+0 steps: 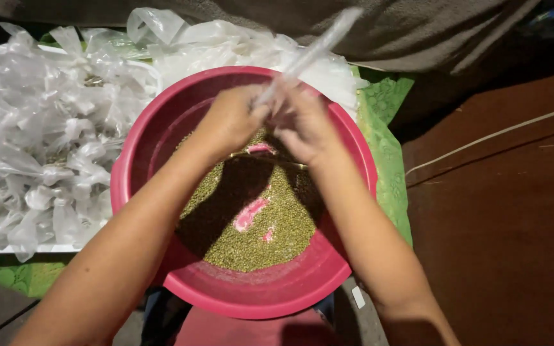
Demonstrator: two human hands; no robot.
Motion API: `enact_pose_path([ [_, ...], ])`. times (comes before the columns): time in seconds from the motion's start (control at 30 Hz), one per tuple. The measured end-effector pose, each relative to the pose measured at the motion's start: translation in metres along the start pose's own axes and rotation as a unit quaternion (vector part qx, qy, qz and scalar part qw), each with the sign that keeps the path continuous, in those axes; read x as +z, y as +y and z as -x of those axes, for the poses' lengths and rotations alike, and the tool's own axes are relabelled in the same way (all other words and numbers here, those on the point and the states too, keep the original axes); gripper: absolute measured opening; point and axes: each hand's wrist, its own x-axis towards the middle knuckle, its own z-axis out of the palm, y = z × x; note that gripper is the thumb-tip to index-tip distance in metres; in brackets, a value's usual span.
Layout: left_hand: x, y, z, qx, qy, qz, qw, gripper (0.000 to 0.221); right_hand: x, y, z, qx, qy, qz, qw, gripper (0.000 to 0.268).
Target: Scooping mung beans from a bowl into small plastic bags and tying them closed.
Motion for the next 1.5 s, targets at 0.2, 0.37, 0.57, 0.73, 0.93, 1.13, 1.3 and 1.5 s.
enact_pose_path([
  [0.2, -0.014, 0.015, 0.006, -0.051, -0.079, -0.014, 0.995, 0.029, -0.031, -0.001, -0.028, 0.019, 0.002, 0.068, 0.997, 0.021],
  [0.37, -0.025, 0.011, 0.005, -0.013, -0.065, 0.029, 0.997, 0.032, -0.088, -0.019, -0.047, -0.031, 0.115, 0.098, 0.988, 0.041],
  [0.57, -0.021, -0.031, -0.010, 0.088, 0.015, -0.140, 0.986, 0.020, -0.075, -0.042, -0.026, -0.089, 0.208, 0.204, 0.953, 0.033],
  [0.73, -0.025, -0.059, -0.026, 0.067, 0.171, -0.228, 0.956, 0.013, -0.042, -0.027, 0.004, -0.031, 0.003, 0.234, 0.972, 0.018],
  [0.93, -0.038, -0.005, -0.011, -0.054, 0.115, 0.420, 0.898, 0.019, -0.027, -0.009, -0.003, 0.138, -0.196, 0.233, 0.943, 0.022],
  [1.13, -0.030, -0.019, -0.009, -0.066, 0.024, 0.424, 0.903, 0.013, -0.058, -0.006, -0.028, 0.108, -0.070, 0.148, 0.981, 0.022],
  [1.3, -0.023, -0.014, -0.012, -0.025, 0.010, 0.398, 0.917, 0.020, -0.062, -0.013, -0.035, 0.064, -0.030, 0.019, 0.997, 0.022],
  [1.5, -0.011, -0.020, -0.027, -0.095, 0.078, 0.406, 0.906, 0.024, -0.057, -0.021, -0.028, -0.025, 0.027, -0.044, 0.998, 0.023],
])
